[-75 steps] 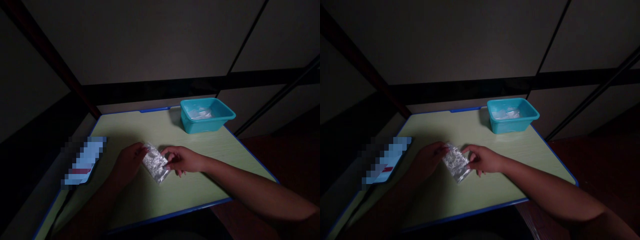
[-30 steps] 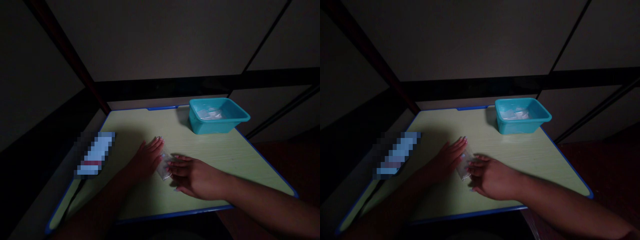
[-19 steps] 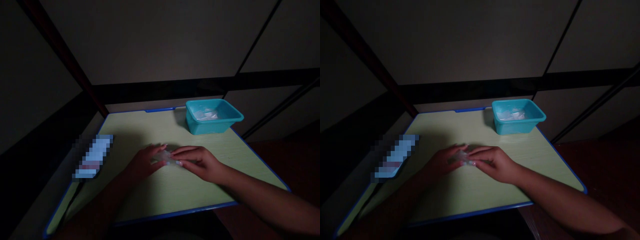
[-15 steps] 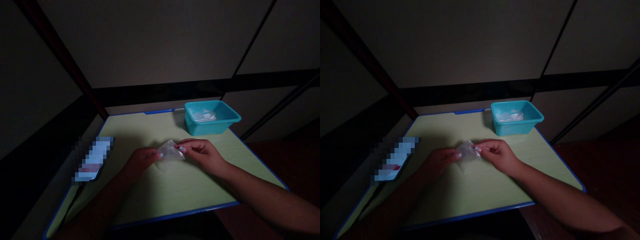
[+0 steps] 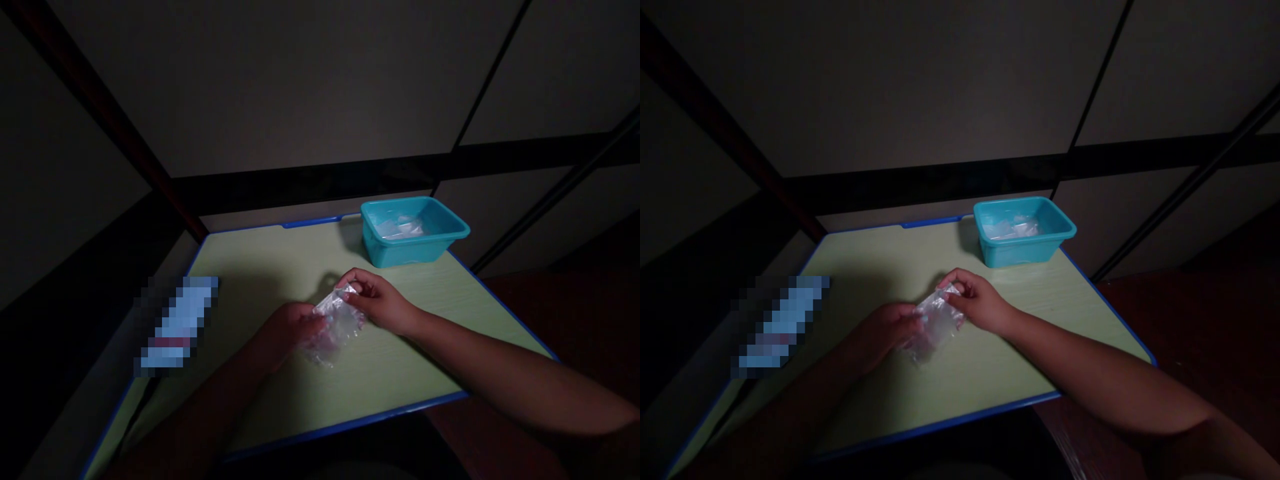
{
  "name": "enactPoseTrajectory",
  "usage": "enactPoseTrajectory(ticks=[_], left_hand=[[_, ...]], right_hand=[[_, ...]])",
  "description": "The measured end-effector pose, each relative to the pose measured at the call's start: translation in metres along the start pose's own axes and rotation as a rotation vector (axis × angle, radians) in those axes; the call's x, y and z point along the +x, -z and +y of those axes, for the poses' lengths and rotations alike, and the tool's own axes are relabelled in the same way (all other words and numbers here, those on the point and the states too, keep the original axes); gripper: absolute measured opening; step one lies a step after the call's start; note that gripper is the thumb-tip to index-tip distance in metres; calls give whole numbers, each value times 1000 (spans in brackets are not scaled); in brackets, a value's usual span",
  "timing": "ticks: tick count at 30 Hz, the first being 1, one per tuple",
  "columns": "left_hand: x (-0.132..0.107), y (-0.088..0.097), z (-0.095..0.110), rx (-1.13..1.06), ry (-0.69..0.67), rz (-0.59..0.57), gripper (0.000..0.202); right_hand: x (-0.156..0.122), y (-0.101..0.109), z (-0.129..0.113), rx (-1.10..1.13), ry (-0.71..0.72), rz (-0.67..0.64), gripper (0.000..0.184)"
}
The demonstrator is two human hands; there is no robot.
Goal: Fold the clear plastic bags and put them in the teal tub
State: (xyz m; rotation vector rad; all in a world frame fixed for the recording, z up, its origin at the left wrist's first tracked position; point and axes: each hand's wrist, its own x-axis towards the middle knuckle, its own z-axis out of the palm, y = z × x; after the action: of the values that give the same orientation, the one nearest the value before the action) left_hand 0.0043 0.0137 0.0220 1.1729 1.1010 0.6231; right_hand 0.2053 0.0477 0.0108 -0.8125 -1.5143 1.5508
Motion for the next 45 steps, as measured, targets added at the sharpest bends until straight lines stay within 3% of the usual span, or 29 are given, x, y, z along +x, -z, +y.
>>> enactPoseTrajectory(ticks=[4,7,10,12,15,18,22,27,31,38,42,45], left_hand=[[1,1,0,55,-17,33,30],[1,7,2,209,-82,165,37],[-4,6,2,531,-358,483,41],[-7,-1,-1,806,-595,592,44],[-11,-18,-12,1180,-771,416,61],[-10,-31,-25,1394,-688,270,81],[-5,-33,-35,1493,-558,292,86],[-7,-35,-31,1522,-476,310,80],[-11,-38,-27,1479,-483,286,77],[-17,-42,-23,1348,-480,182,71],[-17,-39,-20,1270,-473,98,64],[-16,-23,-16,1201,-492,81,56]], right_hand=[[1,0,2,-122,9,86,19],[1,3,3,-263,-2,98,16],[3,5,2,-518,53,173,13],[4,5,1,-694,80,219,14],[6,3,-2,-865,40,241,20],[6,0,-3,-970,-9,247,24],[5,-4,-7,-997,-20,218,26],[-2,-9,-10,-840,8,152,30],[-9,-11,-10,-609,62,89,22],[-8,-14,-7,-336,130,-55,20],[-7,-13,-8,-368,184,-129,29],[-7,-10,-10,-534,247,-170,27]])
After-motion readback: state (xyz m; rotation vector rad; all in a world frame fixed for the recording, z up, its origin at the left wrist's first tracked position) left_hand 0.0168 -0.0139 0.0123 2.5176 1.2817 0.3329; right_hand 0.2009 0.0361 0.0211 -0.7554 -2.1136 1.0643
